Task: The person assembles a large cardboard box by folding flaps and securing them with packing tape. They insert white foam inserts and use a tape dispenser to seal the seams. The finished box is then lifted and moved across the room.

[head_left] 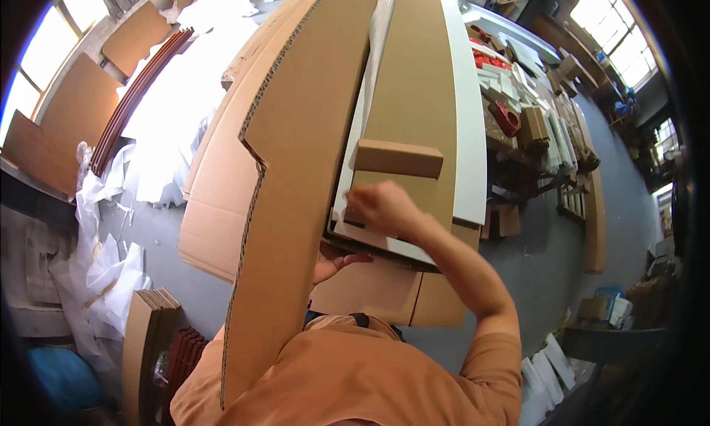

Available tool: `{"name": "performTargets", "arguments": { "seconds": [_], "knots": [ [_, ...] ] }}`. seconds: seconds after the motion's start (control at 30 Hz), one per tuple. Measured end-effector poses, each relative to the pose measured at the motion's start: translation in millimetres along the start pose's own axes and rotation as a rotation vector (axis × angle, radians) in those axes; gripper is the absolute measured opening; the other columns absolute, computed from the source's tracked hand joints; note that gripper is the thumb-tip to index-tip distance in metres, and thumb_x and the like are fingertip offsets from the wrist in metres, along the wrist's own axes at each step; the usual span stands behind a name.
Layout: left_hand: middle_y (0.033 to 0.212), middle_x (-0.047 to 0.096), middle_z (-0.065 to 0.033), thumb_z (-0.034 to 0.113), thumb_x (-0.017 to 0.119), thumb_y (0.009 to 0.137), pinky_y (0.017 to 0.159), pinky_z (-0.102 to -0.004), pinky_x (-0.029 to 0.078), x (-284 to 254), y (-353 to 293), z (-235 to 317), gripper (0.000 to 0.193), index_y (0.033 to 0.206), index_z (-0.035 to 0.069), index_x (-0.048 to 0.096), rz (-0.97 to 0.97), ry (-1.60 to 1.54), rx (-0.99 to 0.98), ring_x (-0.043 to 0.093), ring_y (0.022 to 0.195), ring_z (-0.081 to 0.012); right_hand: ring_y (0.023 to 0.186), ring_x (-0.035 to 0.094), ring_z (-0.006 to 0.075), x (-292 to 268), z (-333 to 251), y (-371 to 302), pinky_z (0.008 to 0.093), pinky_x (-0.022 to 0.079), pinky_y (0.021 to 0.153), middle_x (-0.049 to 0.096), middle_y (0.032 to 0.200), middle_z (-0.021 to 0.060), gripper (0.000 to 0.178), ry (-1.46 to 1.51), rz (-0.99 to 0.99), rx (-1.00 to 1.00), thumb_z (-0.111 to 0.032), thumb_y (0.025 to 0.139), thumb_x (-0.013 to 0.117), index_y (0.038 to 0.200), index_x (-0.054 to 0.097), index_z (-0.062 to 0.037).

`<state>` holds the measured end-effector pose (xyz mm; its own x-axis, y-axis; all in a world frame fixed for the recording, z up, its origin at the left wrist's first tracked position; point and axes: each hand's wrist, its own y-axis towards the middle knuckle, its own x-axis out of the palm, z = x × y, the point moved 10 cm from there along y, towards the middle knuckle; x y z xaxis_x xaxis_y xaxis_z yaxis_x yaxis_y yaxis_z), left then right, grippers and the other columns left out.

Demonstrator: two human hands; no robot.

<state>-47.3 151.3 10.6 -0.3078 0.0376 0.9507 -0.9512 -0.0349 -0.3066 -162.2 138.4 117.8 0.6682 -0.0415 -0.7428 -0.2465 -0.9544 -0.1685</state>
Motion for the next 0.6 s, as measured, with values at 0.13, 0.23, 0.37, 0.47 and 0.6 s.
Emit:
{"name": "performTargets", "arguments": {
  "seconds": [0.13,0.23,0.37,0.47,0.6],
  "knots": [
    [0.149,0.029,-0.0292,0.045,0.042,0.099,0.113,-0.0639,0.027,-44.0,5.6,-12.9,0.072,0.147,-0.005,0.021,0.112,-0.213,-0.040,0.024,0.140,-0.0474,0.095,0.060,0.0447,-130.3,-8.2,90.8,0.0485,0.051,0.079,0.060,0.117,0.0240,0.037,-0.243,0.692,-0.254,-0.006,0.089,0.047,0.126,0.050,-0.0037],
    [0.149,0.026,-0.0298,0.038,0.044,0.099,0.108,-0.0651,0.034,13.4,-4.2,5.1,0.066,0.145,-0.006,0.025,-0.206,0.615,0.177,0.027,0.137,-0.0493,0.139,0.034,0.0343,-175.5,29.3,171.6,0.0501,0.022,0.115,0.036,0.150,0.0207,0.053,-0.501,1.009,-0.215,-0.011,0.090,0.045,0.142,0.037,0.0010],
    [0.137,0.050,-0.0194,0.029,0.051,0.099,0.102,-0.0449,0.044,-45.2,-3.7,9.7,0.050,0.139,0.000,0.042,-0.098,0.795,0.289,0.047,0.128,-0.0319,0.136,0.038,0.0341,-104.9,143.4,257.1,0.0546,0.027,0.112,0.038,0.147,0.0215,0.053,-0.573,0.588,0.117,-0.021,0.092,0.045,0.140,0.038,0.0004],
    [0.126,0.060,-0.0186,0.014,0.063,0.093,0.101,-0.0390,0.045,-1.6,-12.3,-8.1,0.045,0.133,-0.004,0.049,-0.220,1.417,-0.005,0.055,0.120,-0.0264,0.131,0.042,0.0371,-117.3,191.6,271.7,0.0559,0.036,0.106,0.044,0.140,0.0231,0.054,-0.628,0.297,0.135,-0.035,0.094,0.047,0.136,0.041,-0.0016],
    [0.135,0.051,-0.0232,0.032,0.054,0.098,0.106,-0.0472,0.042,-15.7,-21.8,5.5,0.055,0.139,-0.002,0.042,-0.100,1.256,0.220,0.047,0.128,-0.0345,0.122,0.053,0.0364,-103.2,69.8,181.0,0.0396,0.043,0.101,0.056,0.130,0.0254,0.071,-0.252,0.021,-0.065,-0.044,0.087,0.065,0.142,0.041,-0.0062]
  ]
}}
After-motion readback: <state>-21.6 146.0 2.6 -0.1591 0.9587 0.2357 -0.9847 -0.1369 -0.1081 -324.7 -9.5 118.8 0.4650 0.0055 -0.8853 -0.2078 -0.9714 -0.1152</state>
